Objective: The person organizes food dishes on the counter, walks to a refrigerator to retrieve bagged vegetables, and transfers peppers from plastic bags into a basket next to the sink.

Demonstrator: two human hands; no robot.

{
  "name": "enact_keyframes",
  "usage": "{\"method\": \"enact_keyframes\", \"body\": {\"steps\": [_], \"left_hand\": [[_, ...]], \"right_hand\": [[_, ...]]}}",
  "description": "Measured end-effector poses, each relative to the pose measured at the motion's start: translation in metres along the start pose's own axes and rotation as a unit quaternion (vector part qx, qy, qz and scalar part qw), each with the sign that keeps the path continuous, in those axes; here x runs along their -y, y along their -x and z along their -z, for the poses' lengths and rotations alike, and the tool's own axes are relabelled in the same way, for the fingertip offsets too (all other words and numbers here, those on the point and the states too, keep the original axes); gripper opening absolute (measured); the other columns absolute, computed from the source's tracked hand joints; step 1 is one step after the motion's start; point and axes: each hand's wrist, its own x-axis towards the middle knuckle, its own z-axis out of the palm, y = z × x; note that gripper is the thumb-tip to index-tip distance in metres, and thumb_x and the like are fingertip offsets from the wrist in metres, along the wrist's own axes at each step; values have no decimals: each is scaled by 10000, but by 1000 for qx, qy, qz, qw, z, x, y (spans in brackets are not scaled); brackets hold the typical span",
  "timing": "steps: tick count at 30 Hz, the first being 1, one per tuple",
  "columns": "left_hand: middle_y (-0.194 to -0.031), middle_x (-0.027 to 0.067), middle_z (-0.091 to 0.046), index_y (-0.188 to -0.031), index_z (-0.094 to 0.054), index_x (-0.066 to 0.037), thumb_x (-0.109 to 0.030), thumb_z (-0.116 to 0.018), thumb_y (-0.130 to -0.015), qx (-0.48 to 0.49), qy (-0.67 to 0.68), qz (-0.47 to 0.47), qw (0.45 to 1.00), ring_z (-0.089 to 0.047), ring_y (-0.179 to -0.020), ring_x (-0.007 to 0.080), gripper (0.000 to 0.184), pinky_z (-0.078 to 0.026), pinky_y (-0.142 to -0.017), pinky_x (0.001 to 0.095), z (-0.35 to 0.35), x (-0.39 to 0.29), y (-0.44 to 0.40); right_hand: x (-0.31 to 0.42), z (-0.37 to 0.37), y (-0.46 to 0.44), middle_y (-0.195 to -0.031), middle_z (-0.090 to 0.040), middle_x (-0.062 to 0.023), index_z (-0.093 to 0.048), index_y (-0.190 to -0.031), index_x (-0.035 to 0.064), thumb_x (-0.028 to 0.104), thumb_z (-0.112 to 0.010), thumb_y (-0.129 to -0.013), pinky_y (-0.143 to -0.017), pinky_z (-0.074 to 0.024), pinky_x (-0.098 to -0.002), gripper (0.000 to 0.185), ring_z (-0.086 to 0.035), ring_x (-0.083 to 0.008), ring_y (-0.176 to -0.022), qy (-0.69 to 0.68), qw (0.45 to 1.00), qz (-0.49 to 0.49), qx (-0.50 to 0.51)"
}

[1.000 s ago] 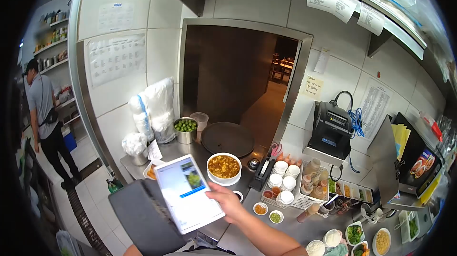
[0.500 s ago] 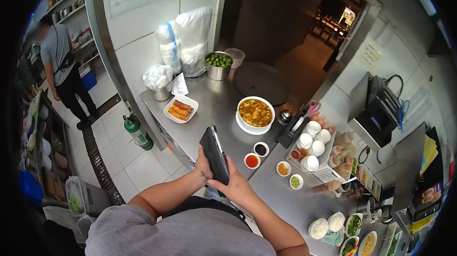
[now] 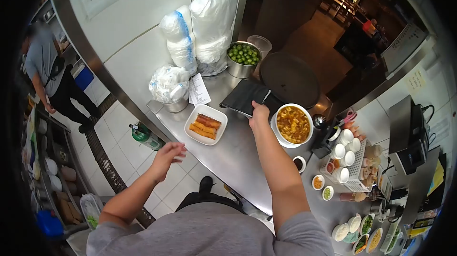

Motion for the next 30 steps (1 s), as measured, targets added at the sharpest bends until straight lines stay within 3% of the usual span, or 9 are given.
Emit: {"method": "enact_keyframes", "body": {"steps": [6, 10, 13, 15, 17, 20, 23, 25, 30], "left_hand": [[-1049, 69, -614, -1188, -534, -56, -244, -551, -922, -9, -36, 91, 995, -594, -907, 156, 327, -454, -795, 303, 50, 33, -8], [-1133, 106, -573, -1410, -327, -51, -266, -519, -944, -55, -33, 40, 997, -599, -913, 181, 548, -495, -736, 316, 36, 50, -53], [-1160, 119, -536, -1456, -229, -50, -221, -484, -960, -48, 8, 11, 999, -636, -821, 200, 583, -521, -648, 312, 22, 62, -104], [-1063, 128, -543, -1444, -254, -37, -128, -458, -954, -46, 35, -1, 998, -649, -739, 210, 539, -530, -592, 305, 15, 69, -124], [-1095, 136, -536, -1431, -282, -27, -92, -487, -930, -46, 7, -3, 999, -649, -720, 199, 545, -527, -570, 298, 20, 77, -132], [-1031, 122, -542, -1397, -353, -32, -19, -545, -869, -92, -22, -33, 995, -635, -640, 191, 562, -515, -526, 301, 22, 85, -142], [-943, 47, -514, -1277, -482, -43, -13, -575, -837, -222, -263, -205, 916, -491, -868, 147, 451, -448, -788, 275, 21, 87, -123], [-903, 7, -413, -1286, -471, -27, -6, -567, -854, -179, -219, -263, 923, -415, -825, 119, 444, -408, -790, 247, 3, 69, -91], [-933, 0, -426, -1301, -439, -41, -2, -536, -889, 14, -157, -327, 932, -427, -870, 101, 425, -378, -813, 234, -80, 77, -60]], "right_hand": [[-79, -25, -88, -1170, -581, -144, -476, -1222, -24, 25, -586, -865, -902, -453, -349, 377, -567, -261, -1035, 91, 992, 83, -24], [-87, -33, -87, -1121, -600, -180, -495, -1206, -29, 111, -619, -864, -903, -454, -371, 390, -571, -283, -1044, 251, 964, 82, -40], [-64, -35, -72, -1021, -647, -169, -494, -1284, 14, 231, -635, -865, -866, -481, -378, 492, -619, -317, -966, 529, 848, 18, -4], [-64, -19, -73, -907, -661, -165, -579, -1185, 10, 256, -648, -840, -782, -506, -342, 429, -651, -282, -844, 691, 661, 294, 3], [-51, -5, -32, -1101, -623, -219, -608, -1064, 14, 219, -641, -815, -866, -480, -399, 325, -611, -371, -971, 625, 711, 311, 82], [-53, 55, 59, -981, -664, -146, -624, -1056, 49, 158, -630, -827, -765, -508, -352, 254, -642, -282, -852, 557, 764, 274, 177], [-66, 158, 158, -831, -652, -94, -628, -1088, 76, 179, -645, -845, -690, -503, -319, 264, -610, -196, -731, 503, 814, 210, 201], [-52, 206, 236, -803, -641, -68, -625, -1092, 36, 151, -603, -840, -624, -498, -284, 278, -587, -145, -641, 463, 876, 52, 130], [-68, 388, 341, -848, -664, -82, -635, -1062, 18, 219, -629, -805, -564, -516, -296, 327, -612, -150, -646, 302, 946, -89, -84]]}}
